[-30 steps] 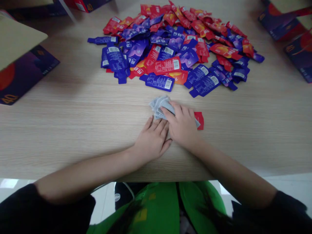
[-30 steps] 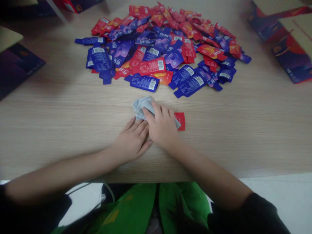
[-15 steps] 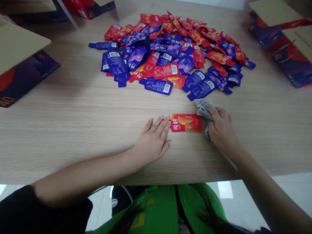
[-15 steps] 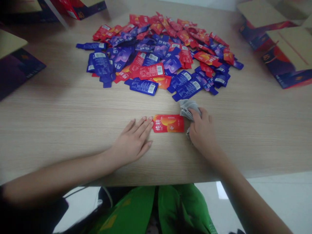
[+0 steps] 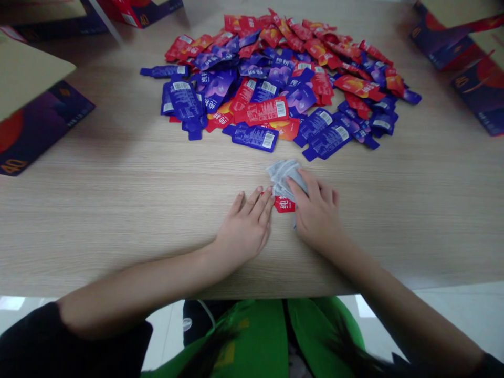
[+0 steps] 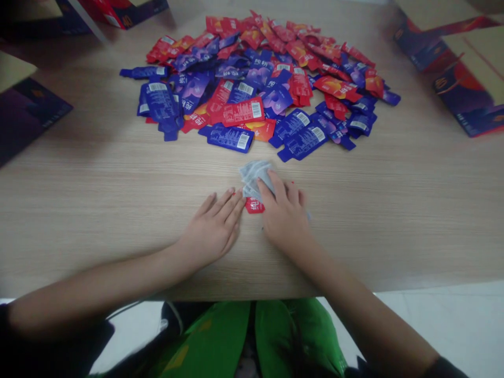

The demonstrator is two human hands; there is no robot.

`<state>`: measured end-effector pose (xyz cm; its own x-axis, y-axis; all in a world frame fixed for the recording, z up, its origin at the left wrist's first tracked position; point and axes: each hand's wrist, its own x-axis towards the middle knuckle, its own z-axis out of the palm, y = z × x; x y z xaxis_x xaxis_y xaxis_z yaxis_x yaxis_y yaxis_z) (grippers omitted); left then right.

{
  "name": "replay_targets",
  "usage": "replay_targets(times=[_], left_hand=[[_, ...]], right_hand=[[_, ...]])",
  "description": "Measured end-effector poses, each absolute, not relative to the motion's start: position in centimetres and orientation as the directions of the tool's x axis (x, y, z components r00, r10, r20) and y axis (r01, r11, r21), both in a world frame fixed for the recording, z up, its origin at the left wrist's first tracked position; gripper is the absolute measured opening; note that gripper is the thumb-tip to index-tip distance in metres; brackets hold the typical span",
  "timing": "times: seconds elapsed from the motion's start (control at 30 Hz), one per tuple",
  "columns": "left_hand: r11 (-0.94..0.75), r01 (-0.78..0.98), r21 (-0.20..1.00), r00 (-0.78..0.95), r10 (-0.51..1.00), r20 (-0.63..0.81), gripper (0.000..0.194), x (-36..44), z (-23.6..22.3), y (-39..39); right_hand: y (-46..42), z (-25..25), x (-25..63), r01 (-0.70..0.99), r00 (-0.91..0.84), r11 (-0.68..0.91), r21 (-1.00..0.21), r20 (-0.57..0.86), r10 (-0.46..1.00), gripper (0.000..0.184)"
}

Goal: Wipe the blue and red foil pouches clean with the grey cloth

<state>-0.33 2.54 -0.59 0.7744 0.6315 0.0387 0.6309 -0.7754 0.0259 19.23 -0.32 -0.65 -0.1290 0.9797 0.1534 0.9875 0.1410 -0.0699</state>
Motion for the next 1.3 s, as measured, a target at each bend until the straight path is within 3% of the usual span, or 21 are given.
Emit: replay_targets(times=[0.23, 0.33, 0.5, 0.6, 0.73, 0.9, 1.07, 1.2, 1.3], left_hand=[[-0.781, 0.624, 0.002, 0.781, 0.624, 0.005, 0.056, -0.3, -0.5, 2.6], [-0.791, 0.612, -0.011, 0.791, 0.611, 0.021, 0.056, -0.3, -0.6, 2.6], [-0.786, 0.618, -0.031, 0.786, 0.615, 0.064, 0.054, -0.2, -0.8, 2.5], [-0.785, 0.618, -0.034, 0.785, 0.614, 0.080, 0.049, -0.1, -0.8, 2.5], [-0.786, 0.618, -0.005, 0.786, 0.617, 0.042, 0.046, -0.1, -0.6, 2.6], [-0.787, 0.616, -0.045, 0.788, 0.613, 0.060, 0.050, -0.2, -0.7, 2.6], [-0.786, 0.616, -0.062, 0.788, 0.613, 0.059, 0.054, -0.1, -0.9, 2.6], [-0.786, 0.617, -0.045, 0.787, 0.615, 0.051, 0.055, 0.0, -0.8, 2.6], [-0.776, 0.630, -0.042, 0.777, 0.628, 0.047, 0.056, 0.0, -0.8, 2.5]], right_hand=[[-1.5, -0.7, 25.3, 0.996, 0.045, -0.034, -0.082, 0.127, 0.991, 0.056], [-0.7, 0.0, 28.0, 0.984, 0.046, -0.027, -0.175, 0.101, 0.994, 0.056], [0.6, 2.2, 24.6, 0.938, -0.038, 0.127, -0.322, 0.268, 0.963, 0.058], [1.1, 2.0, 19.7, 0.929, -0.188, 0.267, -0.256, 0.294, 0.937, 0.054], [1.3, 0.2, 17.2, 0.931, -0.322, 0.348, -0.113, 0.198, 0.926, 0.049], [0.1, -0.8, 20.3, 0.976, -0.209, 0.218, -0.028, 0.185, 0.960, 0.051], [-1.1, -0.9, 25.0, 0.997, -0.060, 0.067, -0.037, 0.177, 0.982, 0.053], [0.0, 0.0, 27.7, 0.989, -0.003, 0.025, -0.148, 0.151, 0.989, 0.051], [1.5, 1.5, 26.1, 0.961, -0.006, 0.078, -0.266, 0.261, 0.965, 0.051]])
